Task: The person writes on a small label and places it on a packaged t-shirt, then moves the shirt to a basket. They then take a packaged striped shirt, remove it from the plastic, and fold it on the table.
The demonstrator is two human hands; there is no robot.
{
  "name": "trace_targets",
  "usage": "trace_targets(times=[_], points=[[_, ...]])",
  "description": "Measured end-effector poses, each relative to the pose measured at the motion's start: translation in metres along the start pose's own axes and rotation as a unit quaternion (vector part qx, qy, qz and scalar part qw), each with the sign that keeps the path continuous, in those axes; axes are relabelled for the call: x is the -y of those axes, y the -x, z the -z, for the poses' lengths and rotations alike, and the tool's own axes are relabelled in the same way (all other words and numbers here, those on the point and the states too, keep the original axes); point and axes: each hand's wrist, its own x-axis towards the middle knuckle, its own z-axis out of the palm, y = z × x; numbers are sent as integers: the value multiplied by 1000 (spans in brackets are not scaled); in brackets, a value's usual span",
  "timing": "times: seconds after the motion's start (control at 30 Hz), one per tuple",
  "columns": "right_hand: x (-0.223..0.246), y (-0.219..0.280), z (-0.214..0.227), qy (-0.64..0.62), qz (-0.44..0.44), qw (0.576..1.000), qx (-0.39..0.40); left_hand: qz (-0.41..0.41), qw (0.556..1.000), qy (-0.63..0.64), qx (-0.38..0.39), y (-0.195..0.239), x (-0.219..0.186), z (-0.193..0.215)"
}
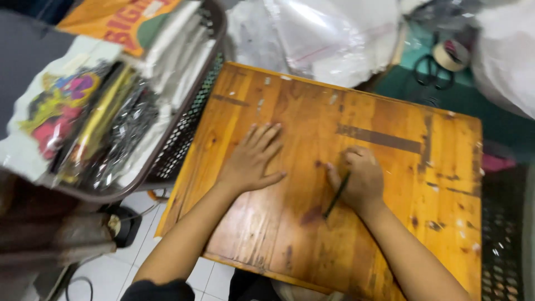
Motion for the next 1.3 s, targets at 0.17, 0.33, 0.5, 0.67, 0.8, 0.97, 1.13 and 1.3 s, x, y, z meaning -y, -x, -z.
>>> trace_targets(times=[0.17, 0.33, 0.5, 0.67, 0.8, 0.97, 1.13, 1.3], points=[[13, -8, 16, 74, 73, 994, 38, 1, 998, 50, 33, 2, -1, 2], [-3, -4, 23, 14, 66, 998, 6, 14, 995, 70, 66, -4, -6, 12], [-19, -6, 34, 30, 41, 999, 13, 41, 993, 106, 17, -6, -8, 10], [-22, -10, 40, 5, 20, 1000, -2, 84, 994, 75, -18, -10, -7, 10], [-35, 1, 25, -202, -12, 979, -17, 148, 989, 14, 18, -8, -5, 6], [-24, -17, 48, -98, -21, 993, 60, 71, 988, 128, -43, -12, -2, 13], [-27, -20, 50, -46, -60, 974, 212, 62, 987, 111, -103, -9, -10, 16], [-21, -25, 61, -201, -34, 977, 61, 94, 994, 32, 35, -12, -9, 14]])
